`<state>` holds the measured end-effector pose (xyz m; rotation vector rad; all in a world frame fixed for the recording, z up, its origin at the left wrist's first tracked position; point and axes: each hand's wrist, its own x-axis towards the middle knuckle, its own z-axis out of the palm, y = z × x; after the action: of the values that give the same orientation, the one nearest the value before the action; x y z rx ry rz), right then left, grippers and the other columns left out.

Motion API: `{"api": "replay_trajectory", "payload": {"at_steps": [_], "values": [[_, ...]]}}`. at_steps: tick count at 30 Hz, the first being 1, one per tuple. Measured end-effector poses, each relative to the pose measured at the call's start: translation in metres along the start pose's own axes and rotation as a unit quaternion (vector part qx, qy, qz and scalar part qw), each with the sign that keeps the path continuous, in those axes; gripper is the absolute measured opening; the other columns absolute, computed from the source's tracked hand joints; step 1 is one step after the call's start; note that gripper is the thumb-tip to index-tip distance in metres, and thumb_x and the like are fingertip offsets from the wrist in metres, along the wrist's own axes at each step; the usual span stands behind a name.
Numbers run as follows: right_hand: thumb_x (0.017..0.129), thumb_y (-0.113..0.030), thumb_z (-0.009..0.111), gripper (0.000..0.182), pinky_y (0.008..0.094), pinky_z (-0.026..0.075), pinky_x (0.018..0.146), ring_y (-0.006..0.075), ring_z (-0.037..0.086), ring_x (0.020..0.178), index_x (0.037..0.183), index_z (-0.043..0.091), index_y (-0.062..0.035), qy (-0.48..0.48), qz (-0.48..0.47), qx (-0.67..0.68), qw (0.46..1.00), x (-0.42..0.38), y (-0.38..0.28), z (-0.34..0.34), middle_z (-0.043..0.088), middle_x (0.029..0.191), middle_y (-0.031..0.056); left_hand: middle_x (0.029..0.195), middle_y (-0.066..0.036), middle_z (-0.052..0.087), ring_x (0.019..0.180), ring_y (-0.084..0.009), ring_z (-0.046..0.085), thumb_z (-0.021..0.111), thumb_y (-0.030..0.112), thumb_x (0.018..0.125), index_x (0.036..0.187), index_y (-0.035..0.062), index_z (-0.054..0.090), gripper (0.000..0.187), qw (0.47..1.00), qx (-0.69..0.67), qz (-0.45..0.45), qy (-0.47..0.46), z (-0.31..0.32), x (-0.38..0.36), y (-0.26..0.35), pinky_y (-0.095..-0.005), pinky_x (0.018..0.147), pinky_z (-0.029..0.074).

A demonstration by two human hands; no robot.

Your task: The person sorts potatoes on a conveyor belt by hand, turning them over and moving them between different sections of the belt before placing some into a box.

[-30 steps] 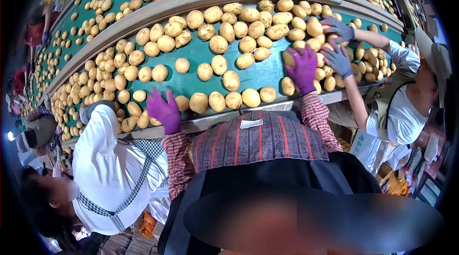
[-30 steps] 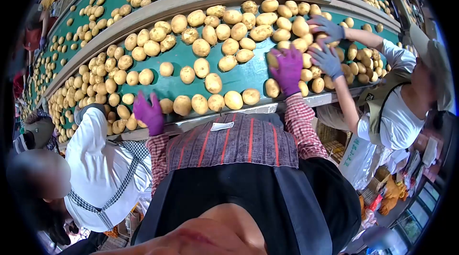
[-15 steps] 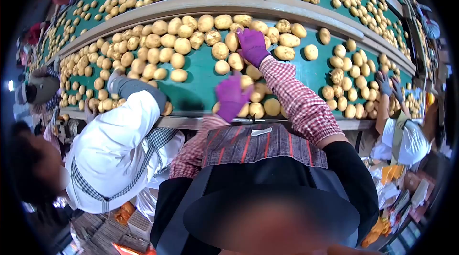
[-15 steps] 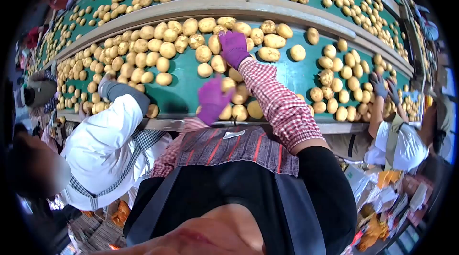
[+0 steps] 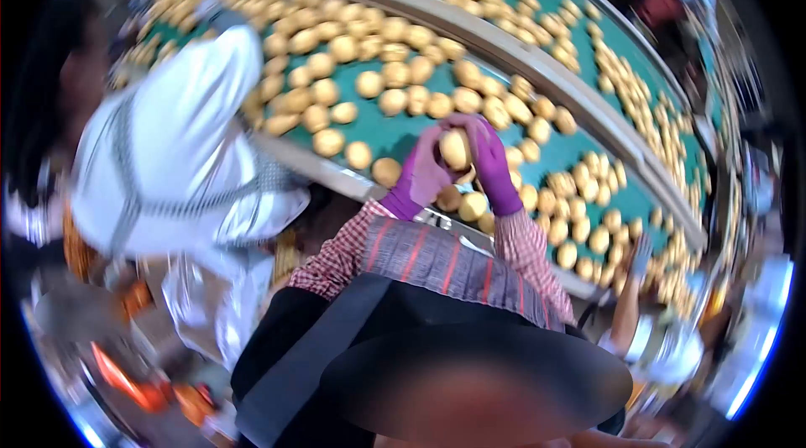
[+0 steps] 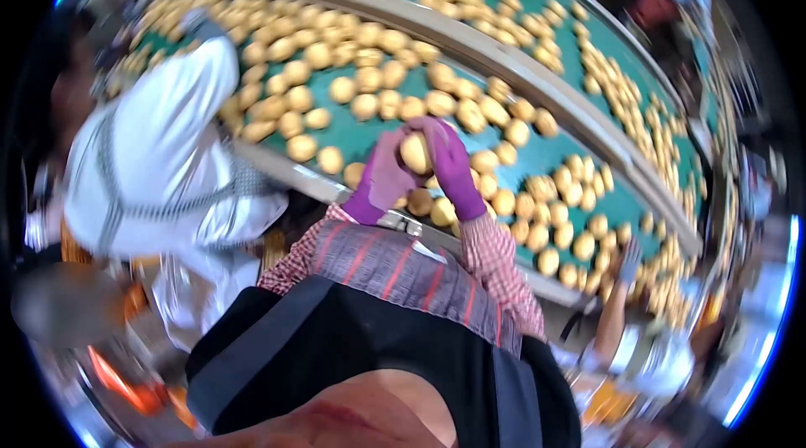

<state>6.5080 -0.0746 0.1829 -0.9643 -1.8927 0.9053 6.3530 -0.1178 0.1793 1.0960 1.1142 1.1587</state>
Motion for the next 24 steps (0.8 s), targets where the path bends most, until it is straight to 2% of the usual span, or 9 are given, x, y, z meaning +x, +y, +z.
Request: {"api": "replay_trajectory", "payload": {"at_steps": [3,4,7,8,12,14,16,20,24], "values": [[0.110,-0.015,0.052,0.030,0.0443,0.048,0.111,0.0340,0.063,0.125,0.131,0.068,-0.0014,0.009,0.011,0.003,1.000,-0.006,0.001,0.000,0.069,0.130,0.0159,0.121,-0.011,0.072,0.107,-0.0247,0.073,0.079,0.014,0.094,0.144,0.0055,0.058,0.056,0.948,-0.313,-0.031,0.056,-0.018,-0.046,-0.014,-0.0382,0.089,0.060],[0.111,-0.013,0.053,0.027,0.0433,0.049,0.110,0.0318,0.065,0.122,0.128,0.070,-0.0005,0.010,0.050,0.034,0.998,-0.014,-0.003,0.007,0.070,0.128,0.0153,0.117,-0.011,0.073,0.104,-0.0242,0.074,0.074,0.021,0.100,0.143,0.0056,0.058,0.048,0.828,-0.540,-0.148,0.032,-0.032,-0.077,-0.005,-0.0377,0.085,0.061],[0.113,-0.013,0.051,0.029,0.0395,0.055,0.101,0.0263,0.068,0.114,0.127,0.068,0.0045,0.020,0.097,0.080,0.992,-0.017,0.006,-0.007,0.071,0.121,0.0148,0.119,-0.011,0.070,0.105,-0.0230,0.070,0.073,0.016,0.100,0.134,0.0035,0.063,0.037,0.935,-0.148,0.104,0.305,-0.060,-0.125,0.043,-0.0360,0.090,0.058],[0.112,-0.012,0.050,0.029,0.0395,0.054,0.102,0.0275,0.068,0.114,0.127,0.068,0.0054,0.005,0.086,0.037,0.996,-0.025,0.004,-0.012,0.071,0.121,0.0159,0.117,-0.012,0.070,0.104,-0.0236,0.070,0.073,0.014,0.099,0.131,0.0015,0.063,0.037,0.890,0.072,0.194,0.406,-0.070,-0.154,0.068,-0.0361,0.092,0.057],[0.110,-0.013,0.054,0.028,0.0398,0.053,0.100,0.0276,0.068,0.112,0.126,0.068,0.0051,-0.004,0.065,0.018,0.998,-0.060,0.011,-0.006,0.071,0.120,0.0159,0.119,-0.018,0.067,0.110,-0.0281,0.067,0.069,0.031,0.103,0.143,-0.0075,0.050,0.059,0.522,0.311,0.374,0.701,-0.143,-0.254,0.146,-0.0386,0.095,0.059],[0.109,-0.014,0.056,0.028,0.0395,0.053,0.099,0.0272,0.067,0.110,0.125,0.068,0.0047,-0.041,0.065,0.046,0.996,-0.062,0.011,0.004,0.070,0.119,0.0150,0.118,-0.017,0.065,0.108,-0.0251,0.068,0.072,0.035,0.102,0.138,-0.0020,0.058,0.053,0.372,0.360,0.318,0.794,-0.214,-0.290,0.169,-0.0359,0.090,0.058],[0.109,-0.015,0.058,0.027,0.0395,0.053,0.098,0.0271,0.066,0.111,0.125,0.069,0.0037,-0.065,0.051,0.055,0.995,-0.060,0.016,0.016,0.069,0.120,0.0141,0.131,-0.023,0.059,0.116,-0.0350,0.062,0.072,0.038,0.102,0.145,-0.0036,0.053,0.063,0.435,0.318,0.348,0.767,-0.307,-0.307,0.177,-0.0445,0.104,0.052],[0.102,-0.013,0.063,0.033,0.0444,0.052,0.101,0.0338,0.065,0.116,0.131,0.068,0.0022,-0.113,-0.005,-0.022,0.993,-0.060,0.026,0.029,0.070,0.126,0.0184,0.144,-0.033,0.060,0.131,-0.0455,0.060,0.066,0.037,0.102,0.145,-0.0042,0.054,0.060,0.557,0.265,-0.041,0.786,-0.473,-0.345,0.105,-0.0517,0.111,0.047],[0.090,-0.019,0.074,0.046,0.0546,0.045,0.113,0.0440,0.060,0.128,0.132,0.067,0.0000,-0.147,-0.127,-0.202,0.960,-0.093,0.075,0.025,0.068,0.135,0.0229,0.137,-0.030,0.065,0.128,-0.0435,0.062,0.068,0.037,0.101,0.136,-0.0055,0.063,0.055,0.530,0.361,0.073,0.764,-0.409,-0.346,0.020,-0.0514,0.109,0.049]]}}
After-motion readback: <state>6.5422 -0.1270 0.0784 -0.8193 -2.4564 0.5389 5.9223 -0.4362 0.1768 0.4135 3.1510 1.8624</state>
